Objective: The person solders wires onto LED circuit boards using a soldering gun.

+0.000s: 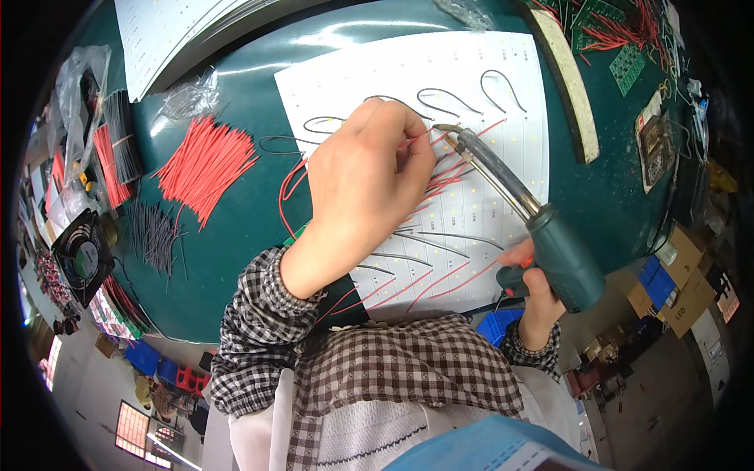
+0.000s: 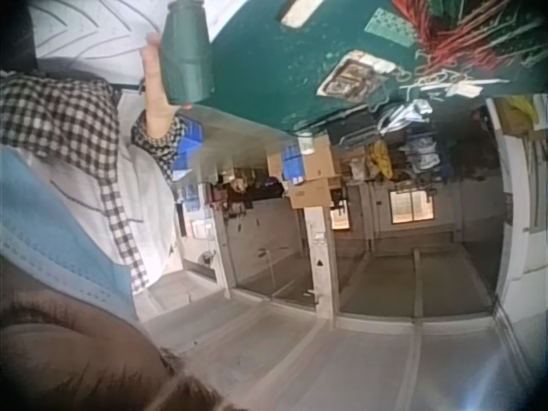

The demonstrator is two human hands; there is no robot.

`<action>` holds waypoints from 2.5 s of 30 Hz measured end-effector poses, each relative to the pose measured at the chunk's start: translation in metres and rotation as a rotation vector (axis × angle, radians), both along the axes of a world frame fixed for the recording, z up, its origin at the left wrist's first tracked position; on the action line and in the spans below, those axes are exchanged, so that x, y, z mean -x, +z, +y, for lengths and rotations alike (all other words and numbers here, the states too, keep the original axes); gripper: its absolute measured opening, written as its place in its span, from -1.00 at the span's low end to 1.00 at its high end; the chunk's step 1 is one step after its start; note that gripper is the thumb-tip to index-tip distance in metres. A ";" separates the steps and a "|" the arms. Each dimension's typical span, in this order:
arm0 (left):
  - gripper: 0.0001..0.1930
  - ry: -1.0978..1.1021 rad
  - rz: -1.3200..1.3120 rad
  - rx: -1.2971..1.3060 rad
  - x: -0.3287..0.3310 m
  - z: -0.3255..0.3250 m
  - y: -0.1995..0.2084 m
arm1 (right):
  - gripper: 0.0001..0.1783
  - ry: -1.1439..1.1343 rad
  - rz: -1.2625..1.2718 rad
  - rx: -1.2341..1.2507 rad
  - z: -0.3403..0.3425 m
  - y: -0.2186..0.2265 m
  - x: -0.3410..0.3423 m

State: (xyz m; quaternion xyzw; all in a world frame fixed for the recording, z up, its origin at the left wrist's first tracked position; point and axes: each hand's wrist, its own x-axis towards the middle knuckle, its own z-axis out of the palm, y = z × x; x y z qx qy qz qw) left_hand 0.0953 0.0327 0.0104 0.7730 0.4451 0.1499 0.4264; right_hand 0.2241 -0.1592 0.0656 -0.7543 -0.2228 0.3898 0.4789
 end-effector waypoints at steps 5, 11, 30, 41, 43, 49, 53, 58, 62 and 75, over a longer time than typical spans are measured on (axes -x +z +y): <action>-0.91 0.004 0.005 0.003 0.000 -0.001 0.000 | -0.40 -0.002 -0.018 0.038 -0.002 0.000 0.003; -0.91 0.006 0.006 0.007 -0.001 -0.001 0.000 | -0.33 0.064 -0.060 0.022 -0.011 -0.006 -0.001; -0.90 -0.153 0.002 -0.418 0.000 -0.009 0.014 | -0.19 -0.154 0.004 -0.084 -0.018 -0.008 -0.006; -0.88 -0.123 0.067 -0.278 0.000 -0.002 0.008 | -0.21 -0.107 0.074 -0.097 -0.019 -0.008 -0.007; -0.88 -0.112 0.067 -0.266 -0.001 -0.001 0.007 | -0.23 -0.099 0.074 -0.087 -0.010 -0.006 -0.002; -0.90 -0.093 0.036 -0.244 -0.002 0.000 0.001 | -0.31 -0.033 0.094 -0.059 -0.007 -0.007 -0.001; -0.89 -0.040 0.009 -0.167 -0.003 -0.001 -0.004 | -0.38 0.024 0.081 -0.040 -0.006 -0.010 -0.004; -0.91 -0.037 0.050 -0.145 -0.004 0.001 -0.002 | -0.41 0.011 0.053 -0.026 -0.001 -0.006 -0.002; -0.92 -0.040 0.057 -0.161 -0.004 0.002 -0.003 | -0.43 0.007 0.047 -0.023 0.002 -0.004 -0.001; -0.91 -0.039 0.058 -0.151 -0.006 0.002 -0.001 | -0.42 0.037 0.014 -0.047 -0.004 -0.006 -0.002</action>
